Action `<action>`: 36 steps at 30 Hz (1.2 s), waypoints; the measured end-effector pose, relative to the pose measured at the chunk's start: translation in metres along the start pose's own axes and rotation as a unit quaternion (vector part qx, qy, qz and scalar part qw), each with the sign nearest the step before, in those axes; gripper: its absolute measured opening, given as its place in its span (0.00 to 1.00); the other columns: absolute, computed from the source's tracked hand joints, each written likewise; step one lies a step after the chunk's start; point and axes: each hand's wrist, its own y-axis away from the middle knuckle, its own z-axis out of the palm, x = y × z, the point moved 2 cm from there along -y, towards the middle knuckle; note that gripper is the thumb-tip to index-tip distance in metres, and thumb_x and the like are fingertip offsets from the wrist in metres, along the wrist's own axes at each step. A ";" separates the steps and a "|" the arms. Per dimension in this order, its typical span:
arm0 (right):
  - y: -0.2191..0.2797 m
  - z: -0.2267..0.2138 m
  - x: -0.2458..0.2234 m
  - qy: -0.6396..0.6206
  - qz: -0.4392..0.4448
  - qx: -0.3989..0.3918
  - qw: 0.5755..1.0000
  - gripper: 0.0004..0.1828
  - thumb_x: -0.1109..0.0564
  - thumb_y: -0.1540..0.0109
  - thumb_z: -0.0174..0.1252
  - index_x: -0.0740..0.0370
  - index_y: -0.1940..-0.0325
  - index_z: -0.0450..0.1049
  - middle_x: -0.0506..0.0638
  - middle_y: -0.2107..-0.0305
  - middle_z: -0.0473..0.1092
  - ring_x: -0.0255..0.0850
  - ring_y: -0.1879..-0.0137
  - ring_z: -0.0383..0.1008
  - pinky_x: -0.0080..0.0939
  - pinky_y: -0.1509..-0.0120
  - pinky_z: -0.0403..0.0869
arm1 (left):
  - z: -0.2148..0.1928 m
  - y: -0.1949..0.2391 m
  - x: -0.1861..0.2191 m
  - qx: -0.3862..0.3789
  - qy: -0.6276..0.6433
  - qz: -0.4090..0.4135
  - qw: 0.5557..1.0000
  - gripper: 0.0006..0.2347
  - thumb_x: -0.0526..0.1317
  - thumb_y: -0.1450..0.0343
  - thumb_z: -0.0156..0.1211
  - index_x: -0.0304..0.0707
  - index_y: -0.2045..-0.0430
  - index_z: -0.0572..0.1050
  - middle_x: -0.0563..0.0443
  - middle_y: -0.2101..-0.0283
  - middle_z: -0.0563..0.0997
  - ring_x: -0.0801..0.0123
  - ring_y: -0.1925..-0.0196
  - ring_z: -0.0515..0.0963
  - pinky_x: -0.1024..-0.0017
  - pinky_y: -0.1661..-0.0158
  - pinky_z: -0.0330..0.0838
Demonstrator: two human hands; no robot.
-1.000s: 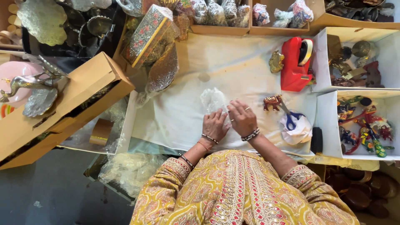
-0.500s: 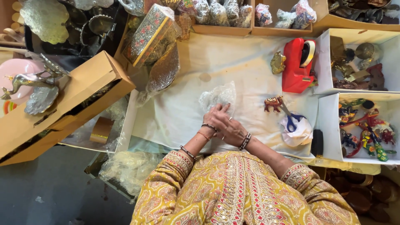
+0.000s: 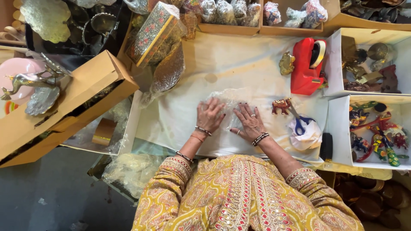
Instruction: The person wipes a small decorative figurine with a cloth, then wraps it in bubble wrap and secures it with tape. They repeat this process for a second figurine, handling the items one at a time on a table covered with various craft supplies.
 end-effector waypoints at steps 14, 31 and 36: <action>0.020 -0.033 0.038 -0.035 0.001 0.148 0.988 0.28 0.45 0.38 0.62 0.53 0.36 0.70 0.56 0.37 0.67 0.54 0.29 0.64 0.54 0.25 0.63 | -0.014 -0.008 -0.005 -0.042 -0.090 -0.046 0.994 0.31 0.61 0.29 0.54 0.58 0.30 0.61 0.47 0.24 0.55 0.53 0.21 0.45 0.41 0.29 0.32; 0.049 -0.037 0.124 -0.056 0.221 0.126 0.965 0.32 0.55 0.42 0.64 0.47 0.32 0.69 0.57 0.33 0.64 0.57 0.33 0.68 0.55 0.33 0.70 | -0.012 -0.008 -0.008 -0.033 -0.085 -0.060 0.994 0.34 0.60 0.32 0.60 0.45 0.33 0.65 0.49 0.24 0.55 0.55 0.21 0.47 0.43 0.28 0.35; 0.045 -0.034 0.124 0.033 0.191 0.148 0.970 0.33 0.54 0.44 0.66 0.45 0.34 0.70 0.57 0.31 0.61 0.58 0.29 0.62 0.58 0.32 0.68 | -0.043 -0.014 0.020 0.044 -0.076 -0.060 0.994 0.29 0.55 0.37 0.69 0.44 0.43 0.73 0.39 0.29 0.61 0.49 0.24 0.48 0.33 0.33 0.34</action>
